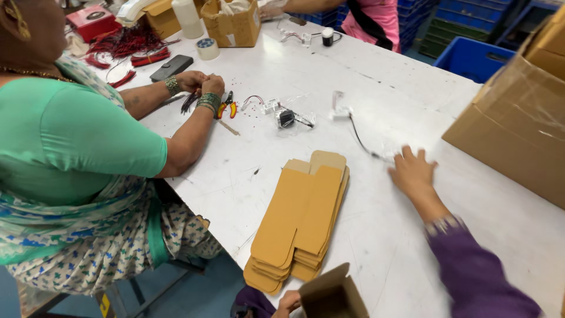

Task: The person folds cardboard boxes by hand and places lighting components, consisting of an LED and a driver with attached wires, into the assembled boxes.

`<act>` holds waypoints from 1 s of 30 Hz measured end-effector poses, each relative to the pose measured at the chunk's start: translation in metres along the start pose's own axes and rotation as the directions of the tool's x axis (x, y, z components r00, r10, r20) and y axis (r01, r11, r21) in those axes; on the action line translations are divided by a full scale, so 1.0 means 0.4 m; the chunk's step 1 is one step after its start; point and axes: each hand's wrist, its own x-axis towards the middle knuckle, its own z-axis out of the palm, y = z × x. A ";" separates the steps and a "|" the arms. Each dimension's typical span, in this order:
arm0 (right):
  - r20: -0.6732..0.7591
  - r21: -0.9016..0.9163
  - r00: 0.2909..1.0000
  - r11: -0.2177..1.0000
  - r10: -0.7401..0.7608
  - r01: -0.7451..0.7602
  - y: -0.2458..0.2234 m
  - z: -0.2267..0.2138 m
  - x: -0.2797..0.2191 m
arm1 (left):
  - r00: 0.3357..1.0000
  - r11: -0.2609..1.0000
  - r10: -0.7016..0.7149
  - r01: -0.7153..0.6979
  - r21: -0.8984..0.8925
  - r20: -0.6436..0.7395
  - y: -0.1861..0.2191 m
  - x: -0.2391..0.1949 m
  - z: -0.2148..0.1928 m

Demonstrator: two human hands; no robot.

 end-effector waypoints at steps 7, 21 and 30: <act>0.196 0.022 0.973 0.992 0.119 -0.125 0.095 -0.145 -0.492 | 0.937 0.963 -0.211 0.249 -0.106 0.278 0.158 0.052 -0.068; 0.682 0.053 0.728 0.988 0.071 -0.146 0.171 -0.154 -0.463 | 0.942 0.953 -0.266 0.289 -0.088 0.206 0.205 0.070 -0.056; 0.529 0.507 0.844 -0.765 -0.089 -0.398 0.096 -0.074 -0.577 | 0.909 0.912 -0.366 0.393 -0.116 0.200 0.235 0.106 -0.054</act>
